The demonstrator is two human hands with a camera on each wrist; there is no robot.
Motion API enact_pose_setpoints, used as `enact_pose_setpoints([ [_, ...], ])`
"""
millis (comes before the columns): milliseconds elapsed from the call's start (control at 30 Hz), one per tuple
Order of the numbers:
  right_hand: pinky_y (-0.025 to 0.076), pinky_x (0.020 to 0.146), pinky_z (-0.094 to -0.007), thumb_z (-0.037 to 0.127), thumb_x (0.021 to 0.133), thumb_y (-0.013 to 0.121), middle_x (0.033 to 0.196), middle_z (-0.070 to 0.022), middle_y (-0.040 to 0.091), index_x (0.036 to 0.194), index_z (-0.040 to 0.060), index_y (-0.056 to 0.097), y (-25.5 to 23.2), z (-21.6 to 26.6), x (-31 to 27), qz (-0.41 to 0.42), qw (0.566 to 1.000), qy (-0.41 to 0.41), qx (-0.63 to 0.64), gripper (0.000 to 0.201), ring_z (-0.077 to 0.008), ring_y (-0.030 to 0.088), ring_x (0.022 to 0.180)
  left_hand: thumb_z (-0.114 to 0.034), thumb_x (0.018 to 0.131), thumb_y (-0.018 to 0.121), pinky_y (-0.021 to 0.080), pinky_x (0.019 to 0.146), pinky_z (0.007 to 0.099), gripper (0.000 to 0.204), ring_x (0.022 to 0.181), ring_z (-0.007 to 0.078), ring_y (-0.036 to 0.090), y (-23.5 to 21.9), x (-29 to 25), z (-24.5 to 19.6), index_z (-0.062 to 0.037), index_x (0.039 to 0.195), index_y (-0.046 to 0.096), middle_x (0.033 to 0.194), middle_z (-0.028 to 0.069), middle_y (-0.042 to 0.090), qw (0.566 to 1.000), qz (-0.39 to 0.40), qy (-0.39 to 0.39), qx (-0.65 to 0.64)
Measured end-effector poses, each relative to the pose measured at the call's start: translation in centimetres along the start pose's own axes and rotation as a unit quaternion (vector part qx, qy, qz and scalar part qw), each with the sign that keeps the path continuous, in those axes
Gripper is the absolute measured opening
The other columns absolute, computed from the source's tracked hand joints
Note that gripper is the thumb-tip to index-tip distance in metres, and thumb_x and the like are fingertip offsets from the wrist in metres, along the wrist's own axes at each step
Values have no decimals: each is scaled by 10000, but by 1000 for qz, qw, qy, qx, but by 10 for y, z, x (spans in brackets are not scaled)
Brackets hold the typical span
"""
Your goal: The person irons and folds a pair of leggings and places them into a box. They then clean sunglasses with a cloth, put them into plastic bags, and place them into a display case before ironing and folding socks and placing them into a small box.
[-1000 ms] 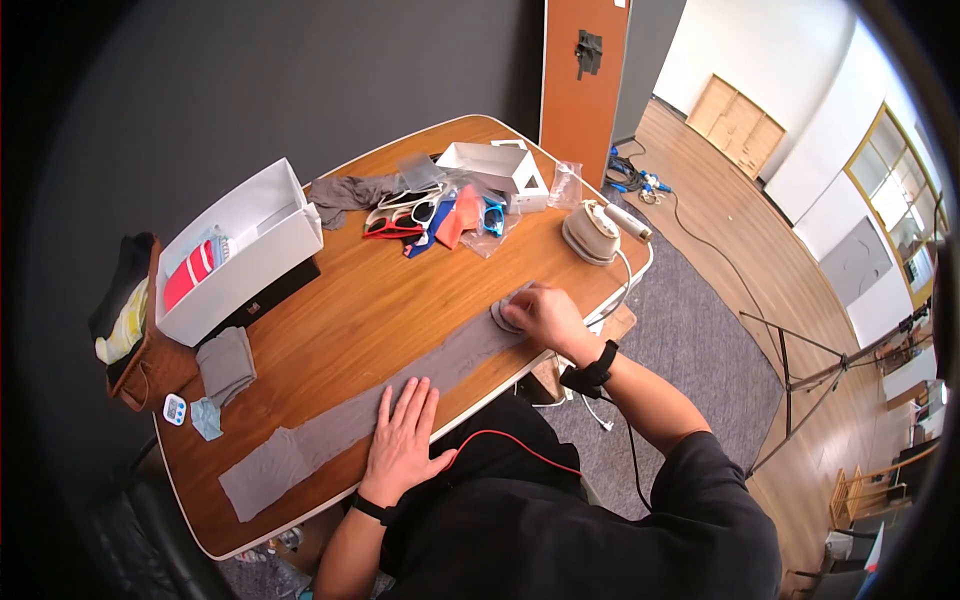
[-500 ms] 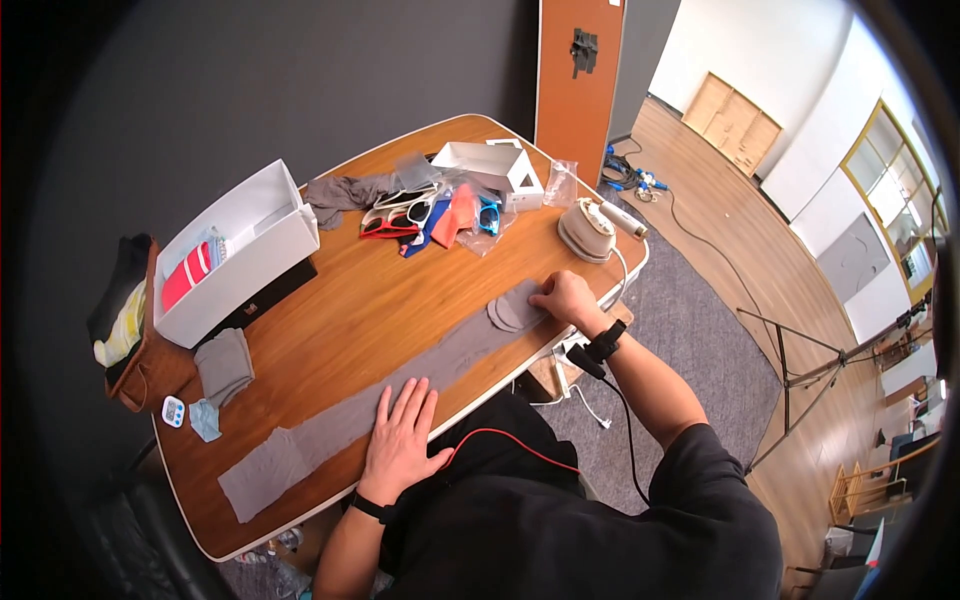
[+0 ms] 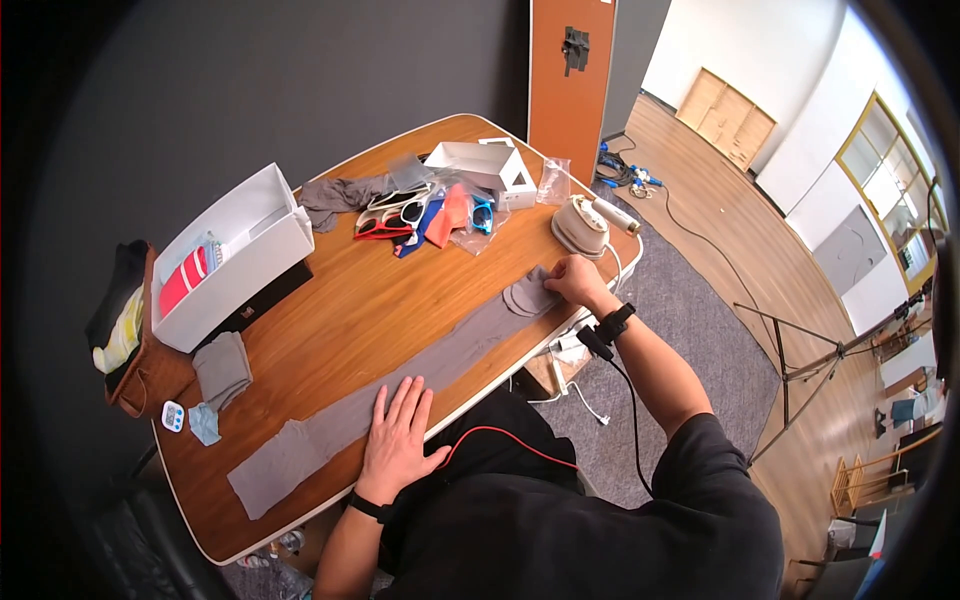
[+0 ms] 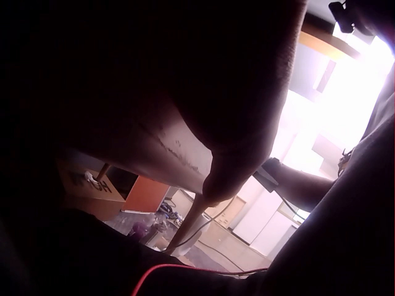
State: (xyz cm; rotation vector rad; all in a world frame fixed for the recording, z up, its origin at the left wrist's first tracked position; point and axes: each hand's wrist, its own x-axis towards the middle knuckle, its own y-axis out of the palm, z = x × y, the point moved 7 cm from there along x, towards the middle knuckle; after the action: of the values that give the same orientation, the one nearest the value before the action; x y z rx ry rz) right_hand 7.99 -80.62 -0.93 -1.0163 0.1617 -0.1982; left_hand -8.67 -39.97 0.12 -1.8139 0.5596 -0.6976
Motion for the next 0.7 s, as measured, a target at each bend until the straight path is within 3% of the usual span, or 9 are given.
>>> enact_pose_setpoints([
  [467,610,800,-410,180,790,874,874,-173,795,932,8,817,2,-7,10,-14,999,-33,-10,230,-305,779,843,-436,775,881,182,1319,604,1000,1592,367,330,1,-2,-1,33,1557,470,1671,242,402,1000,3,-1,4],
  [700,607,789,-407,191,818,847,880,-177,792,955,-2,810,-13,12,3,-31,997,-60,-32,240,-306,775,832,-432,776,883,184,1318,603,992,1592,365,330,0,-1,-1,33,1552,475,1670,243,403,1000,6,-3,9],
])
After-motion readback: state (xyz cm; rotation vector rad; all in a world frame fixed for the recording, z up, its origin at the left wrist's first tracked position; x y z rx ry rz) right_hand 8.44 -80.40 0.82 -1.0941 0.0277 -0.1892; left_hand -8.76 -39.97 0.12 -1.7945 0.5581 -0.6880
